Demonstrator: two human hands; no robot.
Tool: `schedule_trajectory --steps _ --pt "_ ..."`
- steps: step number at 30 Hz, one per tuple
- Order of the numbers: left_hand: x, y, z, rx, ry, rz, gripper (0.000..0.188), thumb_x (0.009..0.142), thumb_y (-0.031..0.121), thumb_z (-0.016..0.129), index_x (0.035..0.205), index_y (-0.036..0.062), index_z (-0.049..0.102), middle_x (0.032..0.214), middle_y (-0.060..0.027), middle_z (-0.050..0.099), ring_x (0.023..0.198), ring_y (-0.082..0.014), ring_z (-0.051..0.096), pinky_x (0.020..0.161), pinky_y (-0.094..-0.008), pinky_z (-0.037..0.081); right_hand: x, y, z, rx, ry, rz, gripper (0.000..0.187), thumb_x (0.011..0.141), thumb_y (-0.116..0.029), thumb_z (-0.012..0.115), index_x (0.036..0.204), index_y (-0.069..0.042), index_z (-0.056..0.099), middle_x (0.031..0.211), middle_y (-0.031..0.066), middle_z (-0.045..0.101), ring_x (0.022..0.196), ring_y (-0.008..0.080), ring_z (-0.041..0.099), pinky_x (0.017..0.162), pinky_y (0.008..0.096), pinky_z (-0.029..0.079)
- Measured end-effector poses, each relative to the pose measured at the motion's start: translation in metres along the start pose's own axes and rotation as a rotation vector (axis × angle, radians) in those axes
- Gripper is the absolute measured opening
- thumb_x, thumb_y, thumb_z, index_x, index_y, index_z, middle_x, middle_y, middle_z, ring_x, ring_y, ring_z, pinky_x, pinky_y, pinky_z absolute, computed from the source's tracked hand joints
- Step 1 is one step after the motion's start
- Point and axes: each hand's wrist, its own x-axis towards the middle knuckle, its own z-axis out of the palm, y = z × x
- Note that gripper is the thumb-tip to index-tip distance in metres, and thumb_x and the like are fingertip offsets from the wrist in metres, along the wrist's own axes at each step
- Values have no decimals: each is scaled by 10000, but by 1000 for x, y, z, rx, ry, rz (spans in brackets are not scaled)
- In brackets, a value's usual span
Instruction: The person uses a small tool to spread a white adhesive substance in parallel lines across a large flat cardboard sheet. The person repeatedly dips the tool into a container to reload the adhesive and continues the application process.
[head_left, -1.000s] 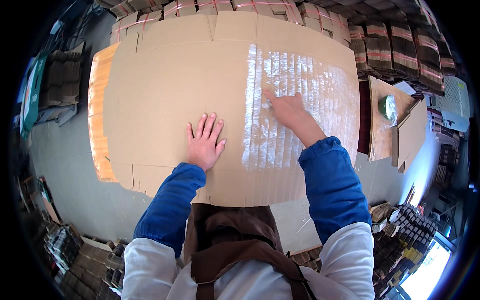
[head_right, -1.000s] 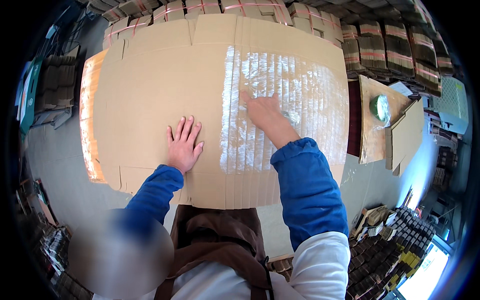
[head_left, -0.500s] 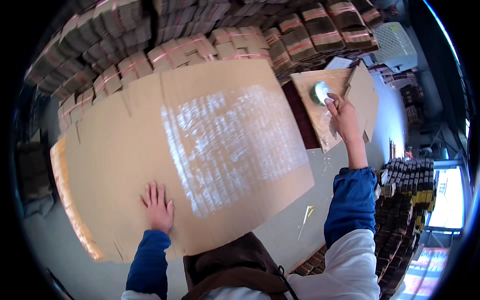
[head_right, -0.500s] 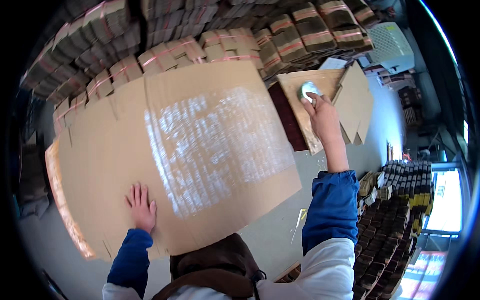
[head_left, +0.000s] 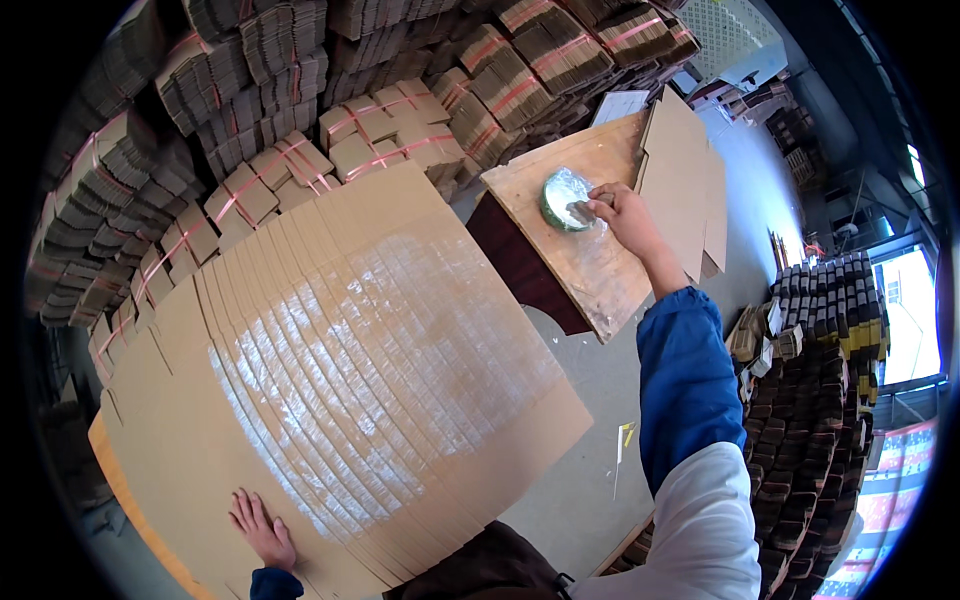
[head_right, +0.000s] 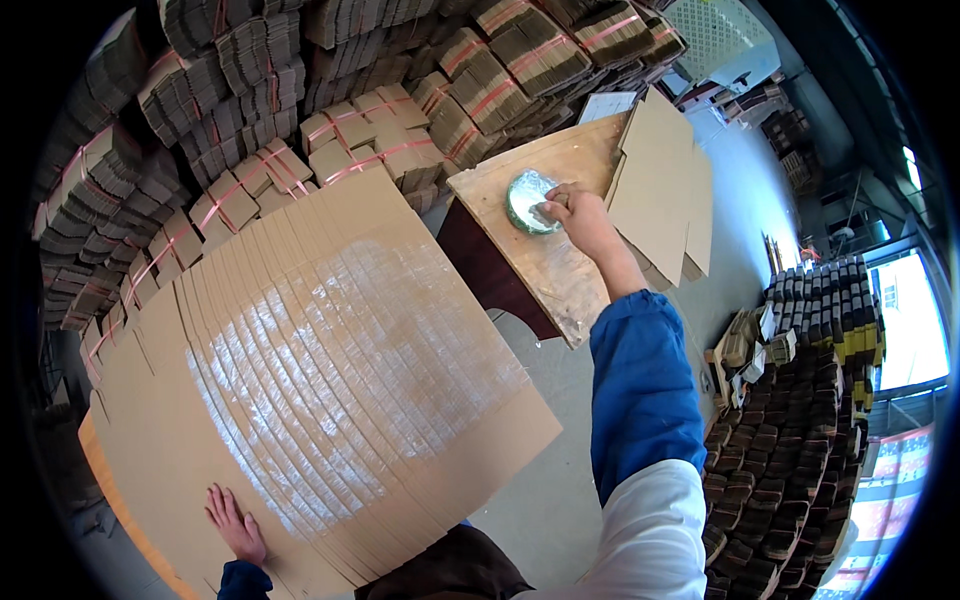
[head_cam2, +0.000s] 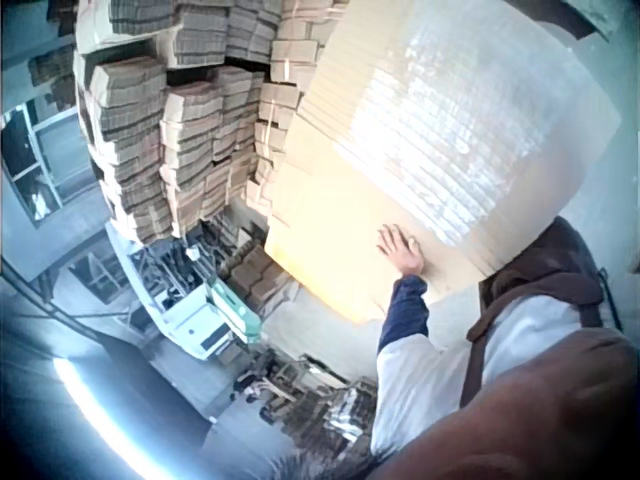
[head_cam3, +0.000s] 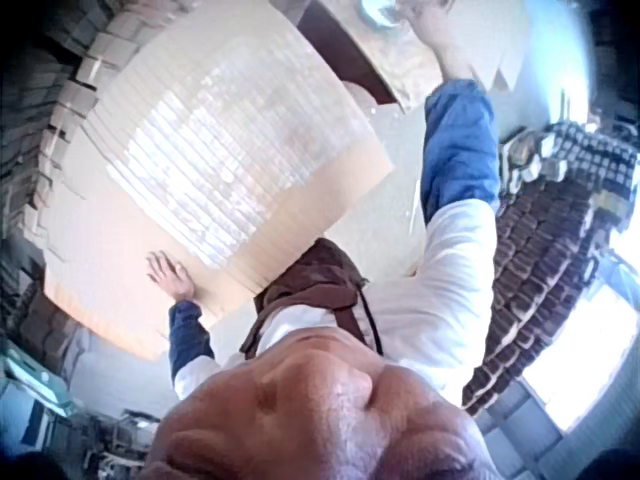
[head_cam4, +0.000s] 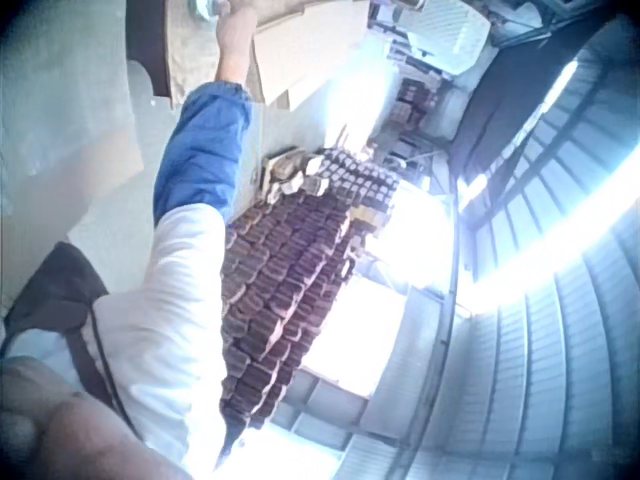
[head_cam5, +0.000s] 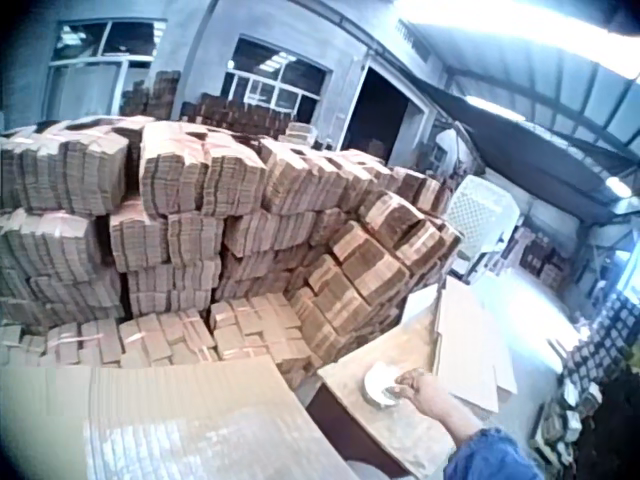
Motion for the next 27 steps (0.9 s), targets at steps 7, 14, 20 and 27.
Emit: schedule_trajectory --steps 7,14,20,27 --pt "1 -4 10 26 16 26 635 971 302 386 1522 2 287 1608 -248 219 1493 -460 157 1184 -611 46 33 62 44 -116 -72 1 225 904 -193 685 1015 2 706 1063 190 671 948 336 656 858 380 505" --pt "-1 -4 5 38 -26 0 645 966 302 383 1519 -13 277 1604 -264 213 1489 -471 156 1182 -616 53 40 71 34 191 -42 60 218 900 -194 678 992 2 702 818 134 701 767 254 665 749 357 514" --pt "-1 -6 6 53 3 27 624 1013 345 334 1546 31 252 1613 -233 218 1500 -435 153 1189 -589 43 41 69 28 392 -174 168 221 943 -202 669 1035 -2 684 766 50 681 710 105 622 667 271 496" --pt "0 -4 6 51 -5 34 623 1013 339 338 1545 27 251 1609 -245 216 1496 -439 161 1190 -588 47 34 80 15 579 -132 299 256 981 -227 644 1085 6 661 814 12 672 731 79 612 691 229 496"
